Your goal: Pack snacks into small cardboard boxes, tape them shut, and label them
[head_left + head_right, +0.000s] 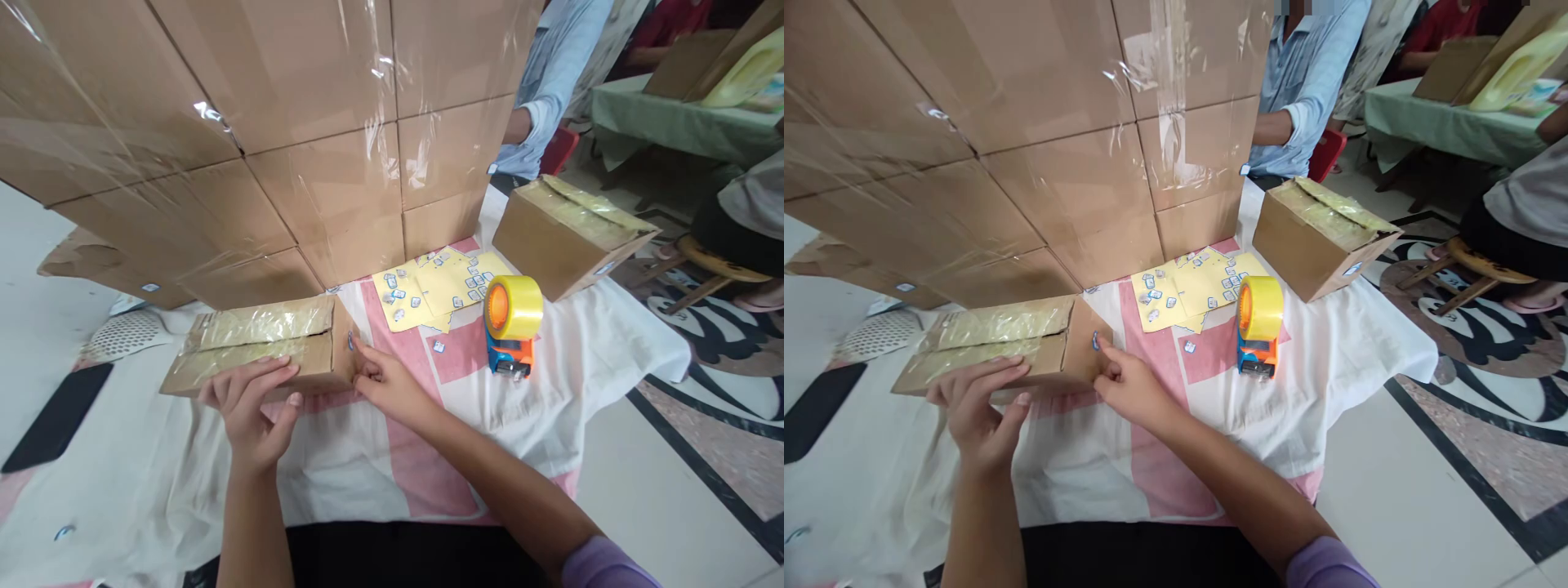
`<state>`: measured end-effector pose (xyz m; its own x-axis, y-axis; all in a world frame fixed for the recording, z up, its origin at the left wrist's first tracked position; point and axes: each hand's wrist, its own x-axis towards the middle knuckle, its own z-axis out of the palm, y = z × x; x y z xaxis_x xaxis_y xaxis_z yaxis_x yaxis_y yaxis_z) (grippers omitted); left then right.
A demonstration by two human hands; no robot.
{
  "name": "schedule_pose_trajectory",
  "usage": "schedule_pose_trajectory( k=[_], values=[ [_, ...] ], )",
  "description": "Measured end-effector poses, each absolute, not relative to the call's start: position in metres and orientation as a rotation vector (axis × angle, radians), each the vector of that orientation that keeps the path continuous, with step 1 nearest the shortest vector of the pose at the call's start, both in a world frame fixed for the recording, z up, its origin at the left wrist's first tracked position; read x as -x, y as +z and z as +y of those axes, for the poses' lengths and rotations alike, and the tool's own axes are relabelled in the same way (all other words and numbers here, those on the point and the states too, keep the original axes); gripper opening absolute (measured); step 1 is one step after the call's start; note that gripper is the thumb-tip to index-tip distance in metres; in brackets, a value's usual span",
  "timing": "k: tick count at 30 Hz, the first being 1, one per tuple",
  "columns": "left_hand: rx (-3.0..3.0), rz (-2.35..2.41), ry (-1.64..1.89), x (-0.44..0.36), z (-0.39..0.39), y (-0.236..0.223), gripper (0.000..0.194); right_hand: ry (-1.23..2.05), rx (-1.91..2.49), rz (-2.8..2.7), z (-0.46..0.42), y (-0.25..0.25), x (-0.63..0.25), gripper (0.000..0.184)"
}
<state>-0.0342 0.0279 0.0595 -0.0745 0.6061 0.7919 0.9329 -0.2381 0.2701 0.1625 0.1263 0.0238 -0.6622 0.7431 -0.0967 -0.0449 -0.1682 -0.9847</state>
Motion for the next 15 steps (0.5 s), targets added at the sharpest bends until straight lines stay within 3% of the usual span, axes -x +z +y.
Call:
schedule_pose_trajectory(
  k=[4,11,15],
  values=[
    [1.86,-1.643,-1.229,0.036,0.026,0.058,0.015,1.742,0.855,-1.465,0.122,0.031,-0.163,0.053],
    [1.882,-1.604,-1.233,0.041,0.028,0.053,0.018,1.847,0.802,-1.52,0.134,0.026,-0.161,0.044],
    [1.881,-1.549,-1.191,0.041,0.031,0.055,0.018,1.803,0.864,-1.382,0.135,0.02,-0.156,0.048]
  ],
)
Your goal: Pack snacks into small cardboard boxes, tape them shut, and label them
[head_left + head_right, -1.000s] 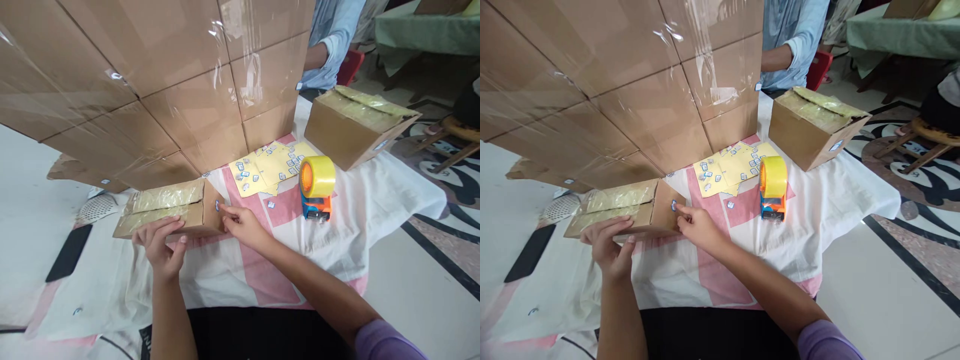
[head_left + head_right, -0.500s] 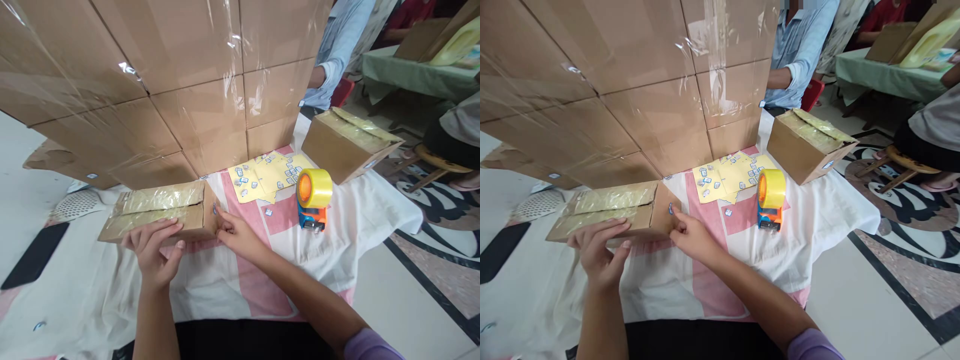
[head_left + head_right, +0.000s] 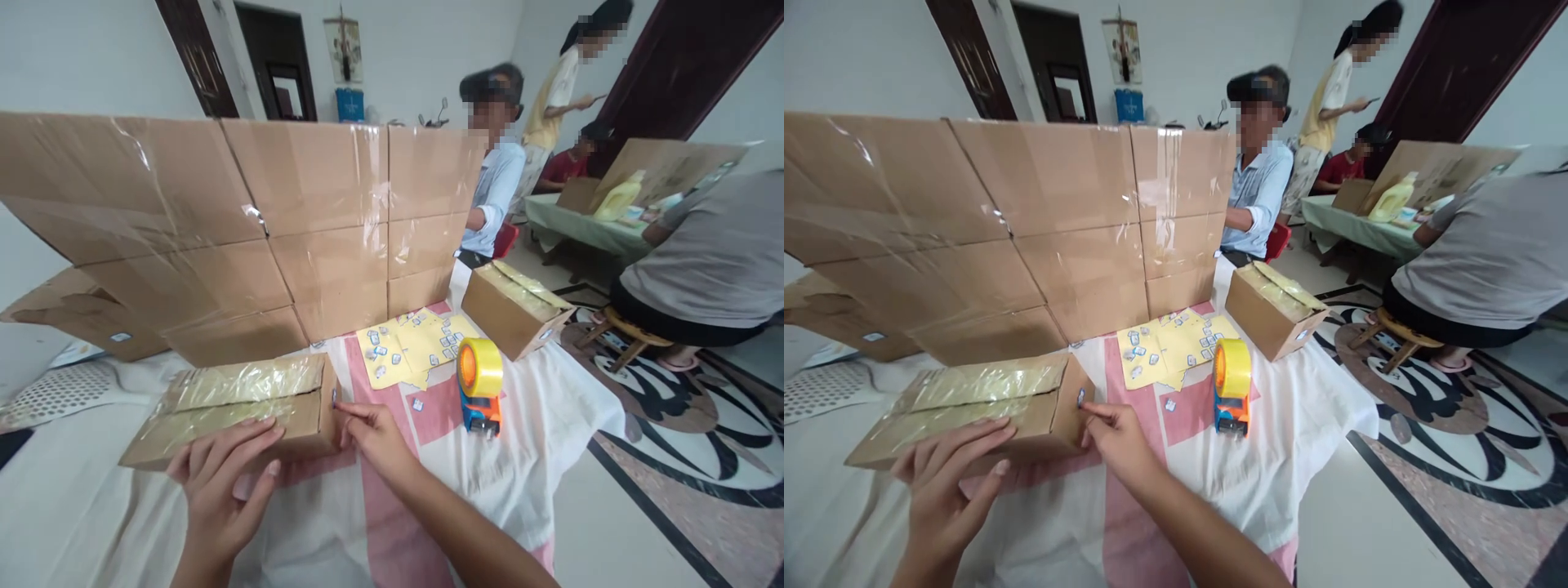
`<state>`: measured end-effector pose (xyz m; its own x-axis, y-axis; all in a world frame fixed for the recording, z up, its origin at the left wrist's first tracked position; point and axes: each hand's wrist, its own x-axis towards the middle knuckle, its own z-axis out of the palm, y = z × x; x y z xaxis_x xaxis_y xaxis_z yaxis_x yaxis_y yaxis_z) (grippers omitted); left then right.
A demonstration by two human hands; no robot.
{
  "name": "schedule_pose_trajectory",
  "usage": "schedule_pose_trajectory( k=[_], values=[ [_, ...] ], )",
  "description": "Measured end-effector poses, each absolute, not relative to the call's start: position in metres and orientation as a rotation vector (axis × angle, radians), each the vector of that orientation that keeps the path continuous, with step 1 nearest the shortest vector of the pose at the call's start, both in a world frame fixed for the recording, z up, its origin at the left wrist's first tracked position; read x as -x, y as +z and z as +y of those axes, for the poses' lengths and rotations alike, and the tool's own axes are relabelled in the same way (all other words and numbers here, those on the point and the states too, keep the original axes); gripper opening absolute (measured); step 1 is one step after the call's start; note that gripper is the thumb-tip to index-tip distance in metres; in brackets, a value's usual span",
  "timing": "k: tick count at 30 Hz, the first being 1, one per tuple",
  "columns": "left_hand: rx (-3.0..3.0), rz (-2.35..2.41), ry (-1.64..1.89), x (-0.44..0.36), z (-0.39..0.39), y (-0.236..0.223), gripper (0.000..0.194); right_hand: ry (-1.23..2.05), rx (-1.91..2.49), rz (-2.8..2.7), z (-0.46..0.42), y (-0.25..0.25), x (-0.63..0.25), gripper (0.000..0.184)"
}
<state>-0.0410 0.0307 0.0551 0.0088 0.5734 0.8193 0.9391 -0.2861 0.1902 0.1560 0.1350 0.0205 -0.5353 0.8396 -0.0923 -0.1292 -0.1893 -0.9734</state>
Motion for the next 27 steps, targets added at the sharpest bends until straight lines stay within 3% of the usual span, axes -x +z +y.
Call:
schedule_pose_trajectory(
  k=[11,18,20,24,27],
  values=[
    [1.882,-1.497,-1.113,0.05,0.031,0.05,0.027,1.574,0.86,-1.382,0.136,0.005,-0.143,0.037],
    [1.853,-1.541,-1.199,0.047,0.027,0.044,0.024,1.387,0.878,-1.483,0.138,0.004,-0.149,0.049],
    [1.851,-1.531,-1.255,0.046,0.025,0.043,0.022,1.327,0.841,-1.602,0.136,0.006,-0.157,0.067],
    [1.869,-1.491,-1.332,0.049,0.024,0.037,0.019,1.274,0.712,-2.046,0.132,0.016,-0.171,0.145],
    [1.878,-1.476,-1.377,0.052,0.023,0.031,0.019,1.263,0.74,-2.234,0.131,0.021,-0.17,0.163]
  ],
)
